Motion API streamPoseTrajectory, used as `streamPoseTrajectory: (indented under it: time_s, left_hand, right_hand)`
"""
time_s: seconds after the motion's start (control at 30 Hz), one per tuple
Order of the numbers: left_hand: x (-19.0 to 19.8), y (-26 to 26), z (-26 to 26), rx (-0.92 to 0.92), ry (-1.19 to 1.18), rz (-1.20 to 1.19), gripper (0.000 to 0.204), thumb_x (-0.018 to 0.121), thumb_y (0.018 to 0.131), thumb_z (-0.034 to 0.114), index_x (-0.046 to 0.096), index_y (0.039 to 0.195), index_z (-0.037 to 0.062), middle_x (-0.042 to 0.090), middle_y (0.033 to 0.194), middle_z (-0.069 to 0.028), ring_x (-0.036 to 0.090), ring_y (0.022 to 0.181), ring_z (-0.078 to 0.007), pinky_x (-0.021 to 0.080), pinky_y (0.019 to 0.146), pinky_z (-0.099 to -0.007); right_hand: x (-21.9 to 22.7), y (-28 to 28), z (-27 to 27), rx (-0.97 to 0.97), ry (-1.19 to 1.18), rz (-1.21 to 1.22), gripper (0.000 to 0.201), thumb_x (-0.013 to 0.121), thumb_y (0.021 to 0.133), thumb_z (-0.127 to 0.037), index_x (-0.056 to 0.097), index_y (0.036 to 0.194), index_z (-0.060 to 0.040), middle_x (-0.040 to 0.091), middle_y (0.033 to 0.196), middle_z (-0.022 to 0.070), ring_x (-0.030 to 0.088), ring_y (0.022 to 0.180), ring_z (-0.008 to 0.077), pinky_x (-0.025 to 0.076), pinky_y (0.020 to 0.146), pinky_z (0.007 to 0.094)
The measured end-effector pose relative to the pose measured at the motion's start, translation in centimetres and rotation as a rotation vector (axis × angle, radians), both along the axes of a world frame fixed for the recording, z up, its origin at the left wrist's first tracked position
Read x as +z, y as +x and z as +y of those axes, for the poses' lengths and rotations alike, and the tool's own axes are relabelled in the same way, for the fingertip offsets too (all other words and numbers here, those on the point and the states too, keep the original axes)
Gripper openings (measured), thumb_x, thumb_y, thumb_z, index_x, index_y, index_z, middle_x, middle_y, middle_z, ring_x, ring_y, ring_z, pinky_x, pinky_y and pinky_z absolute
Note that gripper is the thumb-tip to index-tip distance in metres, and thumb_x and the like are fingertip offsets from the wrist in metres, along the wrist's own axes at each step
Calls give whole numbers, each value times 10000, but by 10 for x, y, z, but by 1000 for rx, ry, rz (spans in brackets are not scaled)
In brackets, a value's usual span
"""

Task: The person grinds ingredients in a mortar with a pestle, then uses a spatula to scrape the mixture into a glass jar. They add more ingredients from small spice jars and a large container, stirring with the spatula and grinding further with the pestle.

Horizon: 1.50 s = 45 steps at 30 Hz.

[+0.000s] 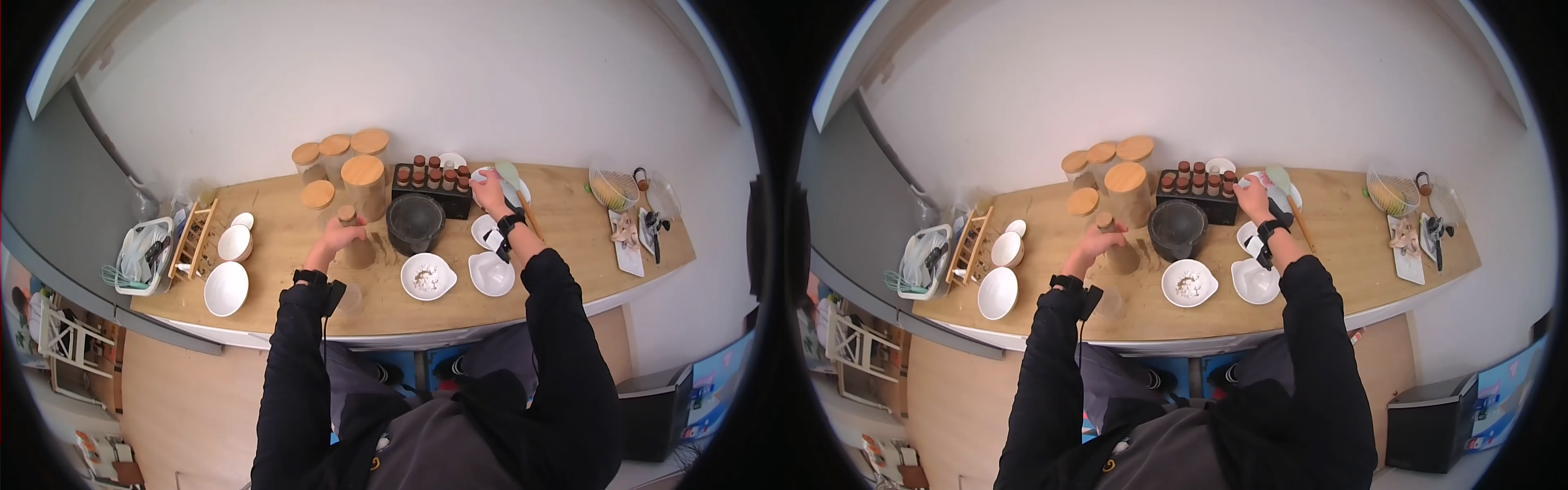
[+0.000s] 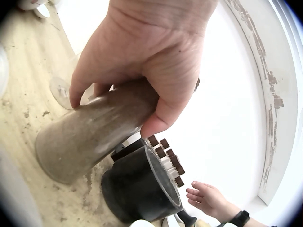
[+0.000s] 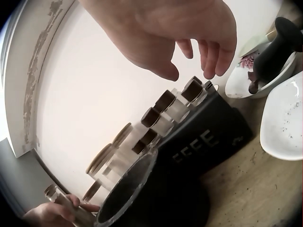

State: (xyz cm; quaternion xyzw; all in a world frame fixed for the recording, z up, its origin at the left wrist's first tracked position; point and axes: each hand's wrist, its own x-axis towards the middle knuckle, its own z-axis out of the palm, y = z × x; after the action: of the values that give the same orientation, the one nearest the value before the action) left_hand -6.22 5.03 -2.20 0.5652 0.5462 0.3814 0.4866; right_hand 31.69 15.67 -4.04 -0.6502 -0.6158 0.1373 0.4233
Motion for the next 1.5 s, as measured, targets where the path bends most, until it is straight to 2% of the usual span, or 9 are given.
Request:
streamPoseTrajectory:
  time_s: [0.13,0.23,0.37,0.5,0.6,0.8,1.0,1.1,1.5]
  left_hand:
    - [3,2,-2,16,2,65,260,710,602,101,641,852,78,616,792,6,569,732,-119,463,656,-278]
    - [8,4,-5,24,-31,37,257,707,601,108,641,848,78,617,794,1,570,741,-124,463,669,-284]
    - [11,5,-8,18,-36,56,259,694,621,96,650,876,76,617,836,-7,564,810,-129,449,740,-283]
    - [7,5,-4,23,-30,70,249,689,629,93,646,874,74,619,830,-7,567,799,-125,450,726,-276]
    - [4,3,-5,4,-25,29,240,683,637,90,645,873,73,619,818,-3,570,777,-118,449,705,-272]
    - [6,5,-5,5,-21,33,229,677,644,88,645,870,76,615,800,5,570,749,-111,444,675,-267]
    - [7,5,-6,21,-14,19,217,690,627,100,633,836,78,618,755,6,574,705,-109,460,641,-264]
    - [5,5,-5,22,-14,40,216,691,627,102,635,835,82,619,755,8,573,705,-110,458,641,-266]
    - [-1,2,-1,4,1,14,227,689,615,91,613,829,73,608,777,-1,567,728,-124,455,659,-280]
  right_hand:
    - [15,3,35,77,-89,-33,490,701,724,-325,615,1081,-1,661,992,204,640,929,286,493,810,374]
    - [18,-5,49,151,-79,-55,420,693,707,-282,647,994,22,677,902,192,659,858,271,505,749,365]
    - [14,-7,74,146,-377,-25,328,706,655,-239,662,782,60,651,686,188,663,676,275,509,640,386]
    - [10,-5,79,57,-148,-326,325,667,673,-277,666,735,42,614,583,169,631,520,269,512,565,352]
    - [41,0,65,83,-238,-173,306,660,733,-290,666,779,12,609,621,89,616,556,189,500,496,314]
    - [64,3,46,111,-184,-44,348,627,733,-325,667,810,12,622,604,149,635,560,259,519,605,364]
    - [59,-1,57,86,44,-332,302,631,746,-305,686,869,-35,671,825,185,656,798,327,515,734,408]
    - [59,-9,55,84,-87,-408,276,632,746,-280,691,906,-62,666,930,186,628,910,350,501,789,433]
    - [32,-16,53,122,-172,-507,314,655,744,-255,677,1016,-98,665,975,171,626,933,343,505,820,423]
